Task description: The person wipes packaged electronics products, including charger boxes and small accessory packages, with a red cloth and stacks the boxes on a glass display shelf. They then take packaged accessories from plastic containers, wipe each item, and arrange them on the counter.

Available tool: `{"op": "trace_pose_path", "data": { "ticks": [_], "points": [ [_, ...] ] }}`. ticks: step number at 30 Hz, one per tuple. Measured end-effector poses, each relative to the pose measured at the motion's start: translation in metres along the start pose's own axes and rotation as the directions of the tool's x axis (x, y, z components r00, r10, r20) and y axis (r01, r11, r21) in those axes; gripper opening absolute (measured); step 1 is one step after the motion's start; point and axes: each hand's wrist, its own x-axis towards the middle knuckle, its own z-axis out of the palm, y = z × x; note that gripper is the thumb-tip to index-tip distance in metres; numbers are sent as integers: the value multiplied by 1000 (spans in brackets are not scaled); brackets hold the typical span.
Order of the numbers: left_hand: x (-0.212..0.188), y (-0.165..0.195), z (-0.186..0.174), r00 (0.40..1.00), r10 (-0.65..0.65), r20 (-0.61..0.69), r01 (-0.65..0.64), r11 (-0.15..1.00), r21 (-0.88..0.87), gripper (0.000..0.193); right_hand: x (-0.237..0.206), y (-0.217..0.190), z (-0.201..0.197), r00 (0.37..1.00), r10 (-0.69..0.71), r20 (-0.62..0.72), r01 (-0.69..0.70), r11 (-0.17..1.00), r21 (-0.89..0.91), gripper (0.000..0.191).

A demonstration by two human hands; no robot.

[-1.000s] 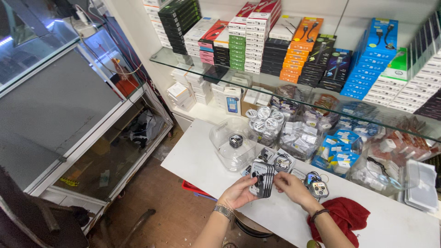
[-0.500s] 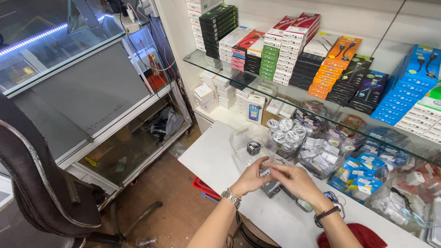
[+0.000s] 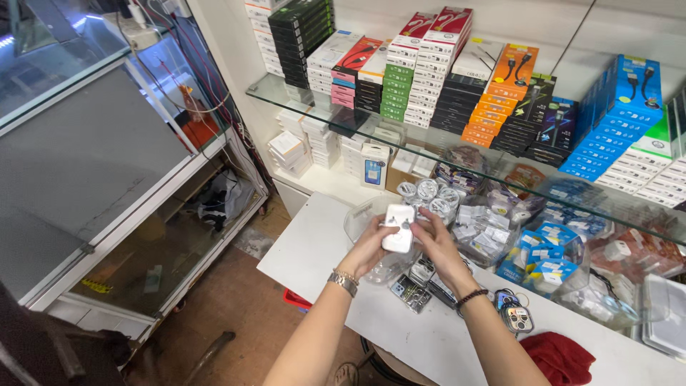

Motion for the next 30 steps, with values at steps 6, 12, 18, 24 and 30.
{"op": "trace_pose_path", "data": {
  "ticks": [6,12,18,24,30],
  "points": [
    [48,11,-28,975,53,-214,167,455,875,75,5,3,-26,990,-3,-142,10,999,51,45],
    [83,-34,-8,975,-87,-203,217,204,955,58,-24,31,-58,982,125,-140,-111,989,99,40],
    [88,-67,-5,960,-221,-174,201,107,974,62,-48,53,-91,955,215,-205,-196,975,107,39],
    [70,-51,10,953,299,-49,52,-4,999,33,-58,60,-133,898,106,-427,-192,967,-165,38],
    [17,-44,75,890,455,41,-222,352,909,21,-63,83,-101,938,-91,-334,-222,583,-781,72]
  ]
}}
